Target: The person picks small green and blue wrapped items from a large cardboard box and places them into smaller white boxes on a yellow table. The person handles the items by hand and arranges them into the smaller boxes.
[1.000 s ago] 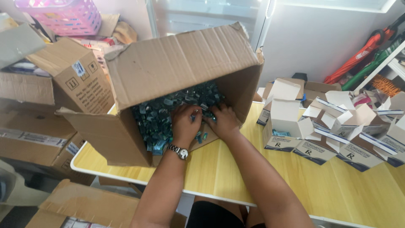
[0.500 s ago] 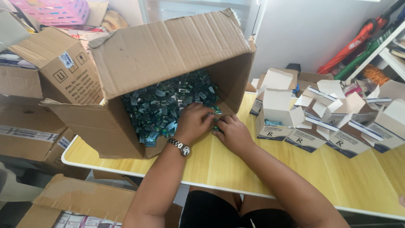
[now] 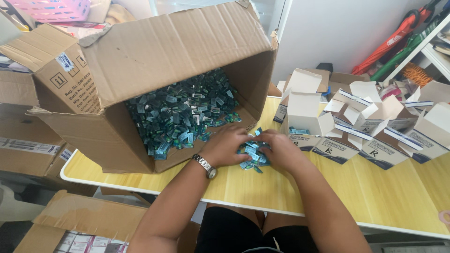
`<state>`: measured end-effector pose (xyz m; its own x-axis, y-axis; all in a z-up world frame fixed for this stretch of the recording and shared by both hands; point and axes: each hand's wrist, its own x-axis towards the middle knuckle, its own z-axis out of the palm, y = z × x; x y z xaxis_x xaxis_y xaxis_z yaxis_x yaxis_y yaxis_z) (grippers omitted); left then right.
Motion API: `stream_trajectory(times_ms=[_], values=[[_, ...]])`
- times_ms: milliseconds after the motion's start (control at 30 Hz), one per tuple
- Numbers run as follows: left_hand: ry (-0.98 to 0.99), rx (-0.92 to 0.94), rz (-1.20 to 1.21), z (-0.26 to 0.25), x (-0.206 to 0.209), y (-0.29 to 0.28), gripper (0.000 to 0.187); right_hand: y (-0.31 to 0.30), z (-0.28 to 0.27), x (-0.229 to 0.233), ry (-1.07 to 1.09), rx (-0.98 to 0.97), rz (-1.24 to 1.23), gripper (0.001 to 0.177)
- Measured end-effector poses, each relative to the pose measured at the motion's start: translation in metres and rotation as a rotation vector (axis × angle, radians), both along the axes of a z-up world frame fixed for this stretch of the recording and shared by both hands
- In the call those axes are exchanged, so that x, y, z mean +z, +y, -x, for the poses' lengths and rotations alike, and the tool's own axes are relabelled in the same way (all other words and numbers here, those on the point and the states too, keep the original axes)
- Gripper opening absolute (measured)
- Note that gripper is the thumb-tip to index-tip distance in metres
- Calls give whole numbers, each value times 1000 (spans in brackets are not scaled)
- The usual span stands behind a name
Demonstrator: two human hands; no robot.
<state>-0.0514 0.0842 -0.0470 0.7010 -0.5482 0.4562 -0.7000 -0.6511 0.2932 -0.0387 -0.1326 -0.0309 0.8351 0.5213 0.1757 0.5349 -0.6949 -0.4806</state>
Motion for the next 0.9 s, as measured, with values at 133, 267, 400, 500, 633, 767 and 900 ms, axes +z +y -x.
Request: stream_trajectory(times_ms=[133, 267, 400, 500, 633, 767, 900], values=[[76, 33, -84, -3, -9, -10, 40, 0, 6, -4, -121, 76, 59, 55], [145, 59, -36, -6, -17, -9, 29, 5, -2, -13, -45, -3, 5, 38], [154, 49, 123, -9, -17, -4, 25, 3, -12, -24, -70, -61, -126, 25], [160, 39, 344, -11, -20, -2, 20, 0, -22, -33, -16, -98, -281, 21], [234, 50, 481, -17, -26, -1, 16, -2, -35, -45, 483, -222, -574, 17], [414, 114, 688, -30, -41, -2, 19, -3, -42, -57, 722, -119, -824, 20], [436, 19, 865, -49, -64, -2, 23, -2, -42, -64, 982, -41, -1029, 25]])
